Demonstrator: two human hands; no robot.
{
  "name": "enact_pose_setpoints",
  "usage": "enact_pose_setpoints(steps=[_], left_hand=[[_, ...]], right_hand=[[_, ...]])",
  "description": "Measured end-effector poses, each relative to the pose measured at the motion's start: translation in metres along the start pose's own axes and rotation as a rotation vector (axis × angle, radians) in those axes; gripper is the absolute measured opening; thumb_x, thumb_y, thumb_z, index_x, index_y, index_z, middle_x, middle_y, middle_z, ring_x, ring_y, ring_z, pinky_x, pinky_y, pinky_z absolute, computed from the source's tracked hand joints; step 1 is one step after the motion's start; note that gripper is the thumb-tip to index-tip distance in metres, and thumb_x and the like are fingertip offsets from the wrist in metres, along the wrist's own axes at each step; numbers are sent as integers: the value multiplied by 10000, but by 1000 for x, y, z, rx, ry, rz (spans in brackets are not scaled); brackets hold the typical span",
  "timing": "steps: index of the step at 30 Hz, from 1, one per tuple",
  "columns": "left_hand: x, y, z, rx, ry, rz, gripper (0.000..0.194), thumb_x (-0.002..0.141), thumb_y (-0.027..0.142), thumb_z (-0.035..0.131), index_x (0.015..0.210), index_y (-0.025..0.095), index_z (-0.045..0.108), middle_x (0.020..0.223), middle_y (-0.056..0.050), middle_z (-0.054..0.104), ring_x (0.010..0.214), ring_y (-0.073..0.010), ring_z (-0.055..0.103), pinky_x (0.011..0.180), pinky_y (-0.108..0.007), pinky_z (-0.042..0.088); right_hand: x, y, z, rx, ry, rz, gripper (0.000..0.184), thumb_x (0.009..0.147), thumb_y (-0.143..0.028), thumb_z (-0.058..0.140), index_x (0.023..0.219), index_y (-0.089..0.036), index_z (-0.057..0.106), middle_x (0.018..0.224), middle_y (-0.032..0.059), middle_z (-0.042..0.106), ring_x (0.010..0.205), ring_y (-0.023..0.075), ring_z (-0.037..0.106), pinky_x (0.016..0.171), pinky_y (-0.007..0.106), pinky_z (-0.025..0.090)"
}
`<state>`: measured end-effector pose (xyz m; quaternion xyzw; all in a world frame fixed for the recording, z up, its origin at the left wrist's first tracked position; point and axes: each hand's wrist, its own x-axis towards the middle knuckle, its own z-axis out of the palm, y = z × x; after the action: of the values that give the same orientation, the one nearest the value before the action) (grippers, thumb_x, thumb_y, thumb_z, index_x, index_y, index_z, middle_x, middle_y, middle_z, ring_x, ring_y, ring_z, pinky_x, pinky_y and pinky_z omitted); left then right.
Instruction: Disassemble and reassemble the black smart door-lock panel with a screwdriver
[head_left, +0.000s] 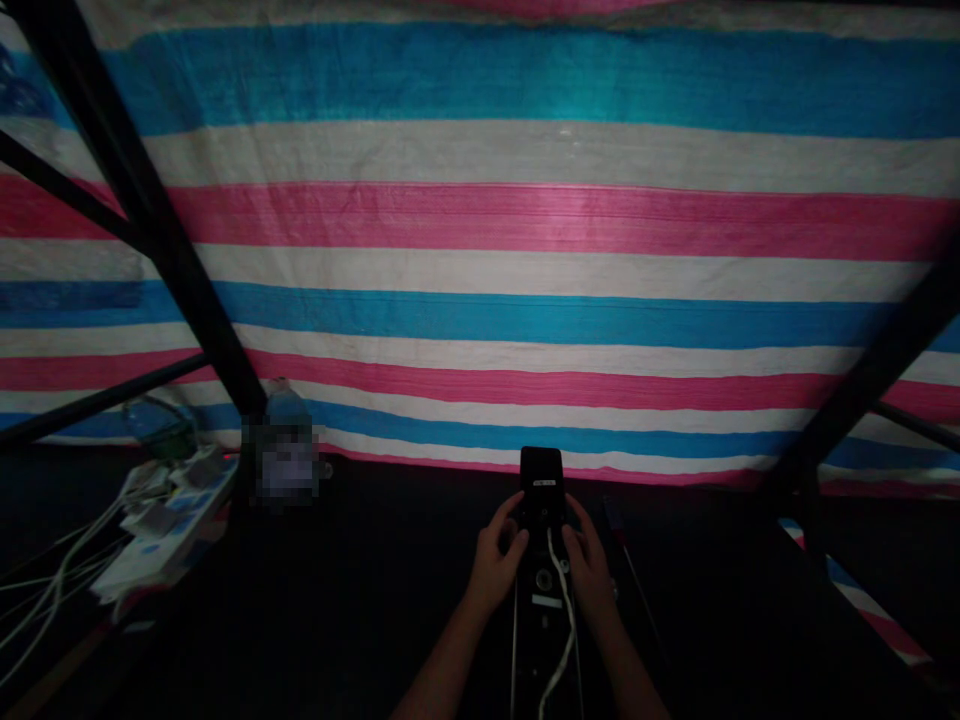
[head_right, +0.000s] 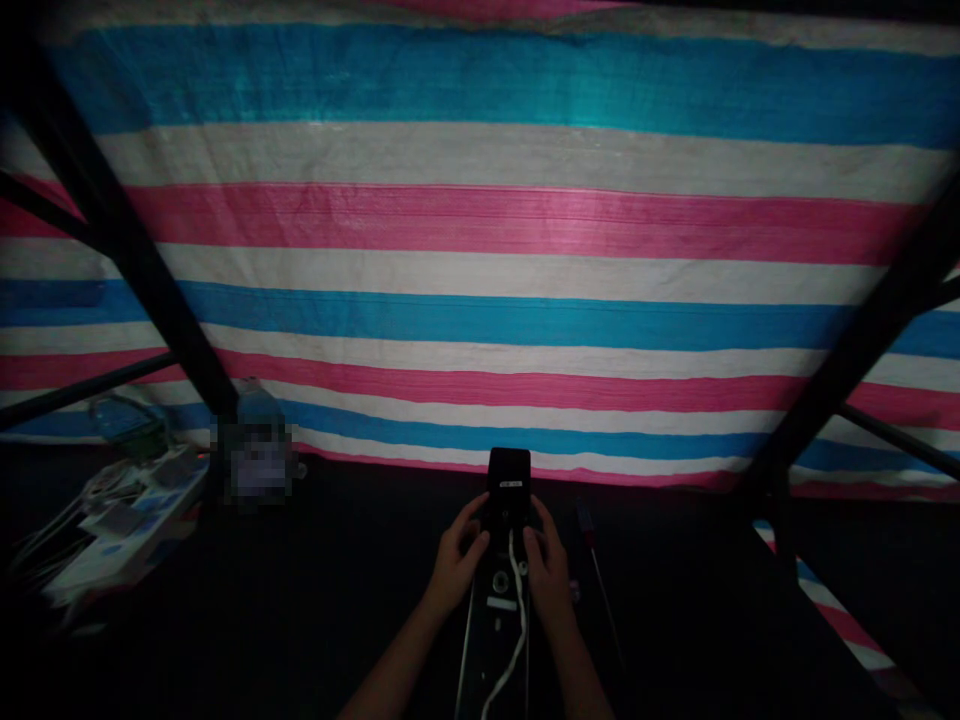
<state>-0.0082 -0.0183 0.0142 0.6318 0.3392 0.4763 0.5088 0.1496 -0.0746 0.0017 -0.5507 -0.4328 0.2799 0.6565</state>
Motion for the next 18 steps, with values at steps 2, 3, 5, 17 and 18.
enact_pose_setpoints(steps=[2, 3, 5, 17, 18], left_hand=[[0, 0, 0, 30, -8, 10, 579, 874, 425, 604, 1399, 191, 536, 727, 14, 589, 655, -158, 525, 650, -268, 433], [0, -1, 0, 40, -13, 13, 578, 880, 419, 594, 1404, 185, 529, 716, 19, 573, 651, -155, 517, 643, -264, 424], [0, -1, 0, 52, -16, 16, 577, 884, 417, 584, 1407, 182, 524, 694, 28, 544, 642, -153, 504, 628, -259, 409], [4, -2, 0, 9, -19, -37, 550, 896, 401, 582, 1394, 172, 539, 702, 30, 526, 648, -144, 488, 626, -253, 396], [4, -2, 0, 6, -19, -46, 553, 891, 406, 588, 1390, 173, 542, 694, 34, 521, 641, -142, 485, 625, -252, 394]], right_hand=[[0, 1, 0, -3, 5, 1, 510, 910, -475, 584, 1374, -263, 569, 1416, 79, 587, 1279, 282, 564, 1024, 426, 497], [0, 1, 0, -3, 3, 5, 520, 908, -478, 586, 1382, -266, 562, 1419, 76, 585, 1287, 284, 558, 1034, 432, 489], [0, 2, 0, -7, -7, 14, 525, 913, -480, 578, 1395, -273, 552, 1429, 71, 578, 1298, 282, 550, 1059, 446, 468], [5, 2, 0, -12, -22, 53, 560, 911, -537, 562, 1399, -262, 559, 1454, 75, 555, 1344, 283, 511, 1133, 464, 390], [5, 2, 0, -11, -24, 61, 565, 910, -539, 561, 1400, -259, 558, 1455, 76, 554, 1342, 285, 513, 1130, 461, 393]])
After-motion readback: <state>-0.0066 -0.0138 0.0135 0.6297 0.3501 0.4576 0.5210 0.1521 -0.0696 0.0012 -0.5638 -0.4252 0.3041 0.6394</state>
